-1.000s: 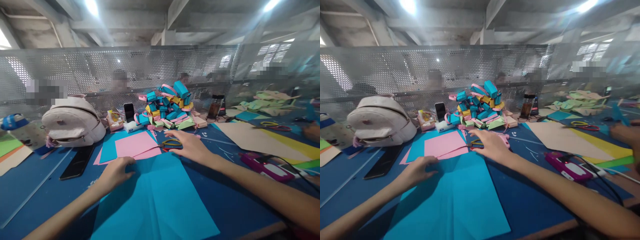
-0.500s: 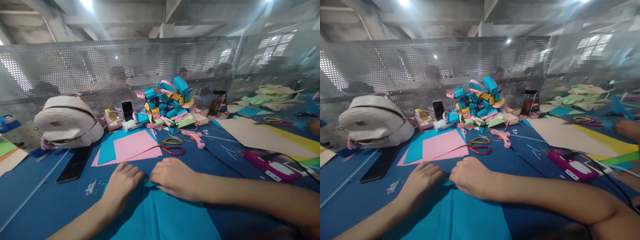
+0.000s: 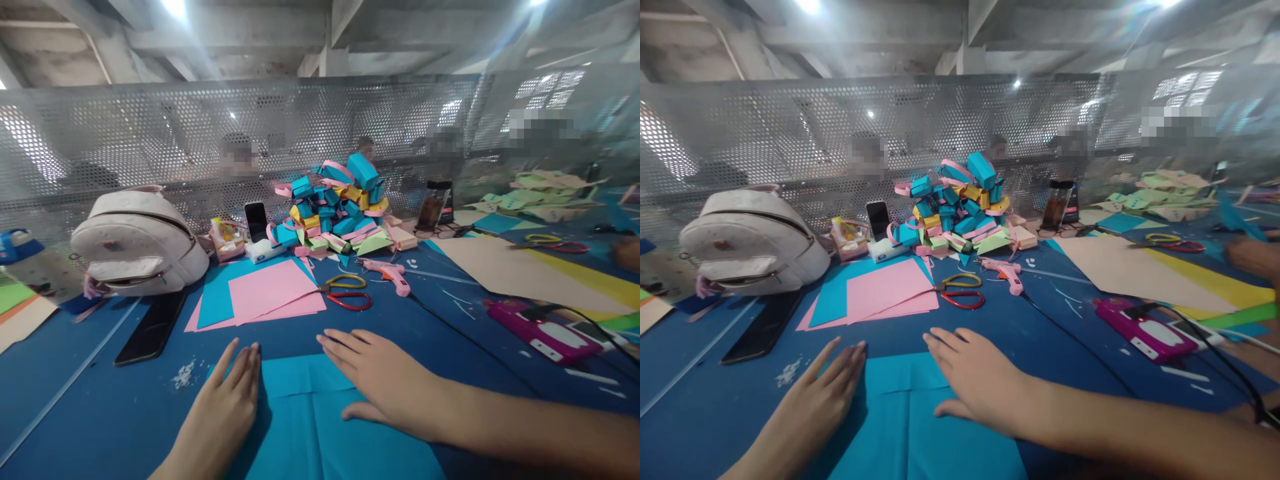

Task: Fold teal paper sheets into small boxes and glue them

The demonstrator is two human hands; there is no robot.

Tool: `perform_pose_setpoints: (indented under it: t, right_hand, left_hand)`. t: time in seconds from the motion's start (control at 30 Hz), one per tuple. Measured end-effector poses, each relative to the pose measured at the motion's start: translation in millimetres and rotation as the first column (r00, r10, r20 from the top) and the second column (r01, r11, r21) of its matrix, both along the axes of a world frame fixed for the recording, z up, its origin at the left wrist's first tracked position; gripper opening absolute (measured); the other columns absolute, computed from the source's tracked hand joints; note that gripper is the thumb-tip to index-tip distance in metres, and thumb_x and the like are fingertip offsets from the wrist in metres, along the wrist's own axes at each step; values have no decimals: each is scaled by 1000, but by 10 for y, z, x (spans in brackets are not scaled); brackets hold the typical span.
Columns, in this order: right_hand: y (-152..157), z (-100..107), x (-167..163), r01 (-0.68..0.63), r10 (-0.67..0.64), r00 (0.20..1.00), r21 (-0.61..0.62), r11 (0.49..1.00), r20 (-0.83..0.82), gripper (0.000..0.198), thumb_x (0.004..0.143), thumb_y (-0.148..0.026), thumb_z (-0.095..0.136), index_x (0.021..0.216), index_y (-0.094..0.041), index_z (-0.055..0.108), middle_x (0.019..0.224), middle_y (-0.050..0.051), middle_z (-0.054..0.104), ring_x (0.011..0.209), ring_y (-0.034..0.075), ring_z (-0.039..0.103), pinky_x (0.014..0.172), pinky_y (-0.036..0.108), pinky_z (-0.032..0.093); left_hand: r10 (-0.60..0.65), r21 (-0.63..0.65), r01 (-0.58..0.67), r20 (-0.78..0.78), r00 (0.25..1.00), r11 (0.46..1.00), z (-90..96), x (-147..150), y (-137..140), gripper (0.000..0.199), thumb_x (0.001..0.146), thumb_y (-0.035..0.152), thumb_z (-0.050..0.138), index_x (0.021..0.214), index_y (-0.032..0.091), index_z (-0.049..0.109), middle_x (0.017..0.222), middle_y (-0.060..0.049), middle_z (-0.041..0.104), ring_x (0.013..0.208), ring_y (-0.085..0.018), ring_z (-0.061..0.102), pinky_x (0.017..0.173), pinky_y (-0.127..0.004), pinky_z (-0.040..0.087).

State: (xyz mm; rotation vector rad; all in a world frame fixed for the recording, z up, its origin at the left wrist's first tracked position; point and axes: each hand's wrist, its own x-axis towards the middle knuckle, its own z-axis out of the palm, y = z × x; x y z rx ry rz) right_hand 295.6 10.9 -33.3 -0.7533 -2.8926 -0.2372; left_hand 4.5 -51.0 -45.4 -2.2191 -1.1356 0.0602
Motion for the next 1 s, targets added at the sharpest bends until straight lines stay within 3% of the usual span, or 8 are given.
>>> perform_pose_setpoints:
  t: [0.33, 0.47, 0.6, 0.67, 0.77, 0.83, 0.93, 1.0]
  right_hand:
    - [-83, -82, 456, 111, -111, 994, -11, 994, 14, 96, 78, -76, 54, 144, -6, 45, 148, 21, 40, 130, 37, 49, 94, 47, 51]
    - [-133, -99, 612, 174, -176, 983, -29, 984, -55, 96, 77, -78, 53, 143, -9, 47, 148, 21, 40, 129, 38, 50, 95, 51, 51]
    - [-156, -23, 652, 200, -203, 975, -41, 979, -85, 84, 80, -69, 59, 141, -11, 51, 148, 20, 42, 130, 39, 49, 95, 52, 51]
    - [-145, 57, 609, 212, -214, 975, -41, 976, -55, 67, 84, -57, 63, 133, -11, 59, 147, 19, 44, 131, 39, 47, 96, 52, 50]
    - [-74, 194, 504, 204, -207, 976, -61, 977, -60, 30, 90, -32, 60, 114, -17, 72, 143, 14, 52, 132, 37, 47, 97, 53, 49]
    - [15, 285, 438, 166, -177, 977, -94, 982, -116, 22, 91, -21, 55, 102, -21, 75, 136, 10, 59, 129, 34, 51, 98, 52, 48]
    - [194, 435, 379, 130, -173, 957, -186, 974, -232, 25, 93, -21, 50, 98, -22, 75, 126, 8, 66, 119, 30, 59, 98, 50, 48]
    - [321, 536, 369, 133, -245, 898, -306, 943, -366, 27, 95, -29, 49, 109, -24, 71, 124, 6, 68, 117, 29, 60, 101, 50, 46]
  left_hand:
    - [141, 22, -141, 5, 990, 990, -36, -359, -162, 51, 77, 5, 38, 117, 2, 69, 132, -23, 59, 121, -38, 59, 116, -58, 26]
    - [123, 20, -122, -35, 992, 992, -27, -377, -164, 49, 78, 7, 38, 115, 3, 71, 129, -24, 61, 120, -40, 59, 113, -61, 31]
    - [72, -89, -67, 56, 996, 994, 86, -214, -72, 51, 80, 3, 41, 124, 6, 65, 135, -21, 58, 120, -37, 60, 109, -60, 36]
    - [75, -222, -40, 155, 985, 974, 187, -54, 22, 55, 81, -1, 38, 128, 11, 62, 134, -17, 60, 119, -32, 61, 109, -58, 37]
    - [120, -475, 85, 386, 915, 876, 357, 205, 234, 58, 77, -1, 45, 127, 22, 62, 133, -9, 63, 118, -28, 62, 105, -49, 43]
    - [233, -593, 183, 554, 799, 784, 453, 334, 413, 44, 77, 6, 52, 113, 25, 70, 127, -5, 68, 115, -26, 63, 98, -39, 47]
    - [286, -596, 194, 613, 737, 779, 565, 399, 691, 24, 77, 15, 57, 94, 20, 73, 99, -7, 75, 92, -23, 68, 84, -32, 49]
    - [320, -580, 186, 656, 684, 793, 629, 345, 846, 11, 72, 20, 61, 78, 18, 71, 81, -4, 72, 80, -22, 64, 76, -30, 48]
